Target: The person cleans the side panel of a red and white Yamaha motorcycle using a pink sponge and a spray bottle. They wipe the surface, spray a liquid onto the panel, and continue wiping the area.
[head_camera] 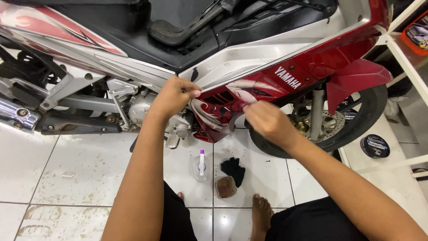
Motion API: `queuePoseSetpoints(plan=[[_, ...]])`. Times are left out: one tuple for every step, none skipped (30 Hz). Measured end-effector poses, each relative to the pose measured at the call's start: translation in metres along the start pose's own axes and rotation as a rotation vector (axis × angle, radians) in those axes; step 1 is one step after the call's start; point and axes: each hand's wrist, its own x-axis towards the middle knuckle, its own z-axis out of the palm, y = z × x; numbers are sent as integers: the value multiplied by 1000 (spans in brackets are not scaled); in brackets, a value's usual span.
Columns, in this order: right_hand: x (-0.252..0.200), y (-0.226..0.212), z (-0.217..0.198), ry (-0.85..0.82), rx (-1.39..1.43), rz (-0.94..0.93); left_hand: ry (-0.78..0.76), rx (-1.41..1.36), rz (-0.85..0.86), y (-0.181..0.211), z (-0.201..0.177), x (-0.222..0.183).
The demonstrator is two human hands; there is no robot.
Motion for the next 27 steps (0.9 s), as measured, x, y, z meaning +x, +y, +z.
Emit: queuePoseSetpoints(plan=[[2,8,-4,0,-2,0,-1,0,2,2,-1,1],[4,16,-7,47,-1,-20,-2,10,8,3,-1,0],[5,23,-11,94,1,-41,-4,21,13,3,-1,-1],[3,16,-7,92,3,-39,-6,19,11,3,-1,-2],[1,10,-4,88,28,-21,-6,7,1,2,0,-3],[0,8,0,89,47,-8,0,-3,-3,4,-1,-1],[-4,6,3,92,43,-11,3,-2,1,4,-1,0],[-8,2,5,56,66,19,1,3,-2,3,-1,1],[-12,-2,8,20,89,49,0,7,-4,2,0,1],[-18,4,11,21,87,50,-1,9,-2,5,0,0],[-24,10,14,58,57,26,-3,8,-5,6,-1,-1],[-30,15,18,94,32,2,-3,5,-12,7,-1,-3],[-26,20,14,95,34,3,-3,6,-15,5,0,-1],[-23,24,9,113,16,-32,0,8,-4,2,0,0],[-19,29,3,132,-3,-66,4,11,8,-1,1,2],[-18,20,5,132,-6,-66,4,12,10,-1,1,2],[-16,11,5,86,68,-21,0,14,23,0,1,2],[-14,1,6,39,142,25,-3,17,34,0,0,1],[-21,0,11,40,140,25,-3,17,36,1,2,1],[-27,-1,17,19,160,21,1,16,36,0,2,1],[-34,-3,24,-1,181,18,5,14,35,0,2,1],[-36,3,24,-2,182,21,2,14,33,1,2,0],[-38,8,24,63,93,4,0,17,42,2,2,0],[-38,14,26,129,8,-16,4,18,47,2,1,-1],[-35,19,21,130,13,-18,6,18,42,2,1,-1],[-32,24,17,106,-38,-50,8,18,50,2,1,-1],[-28,28,13,81,-89,-82,10,18,57,2,1,-1]])
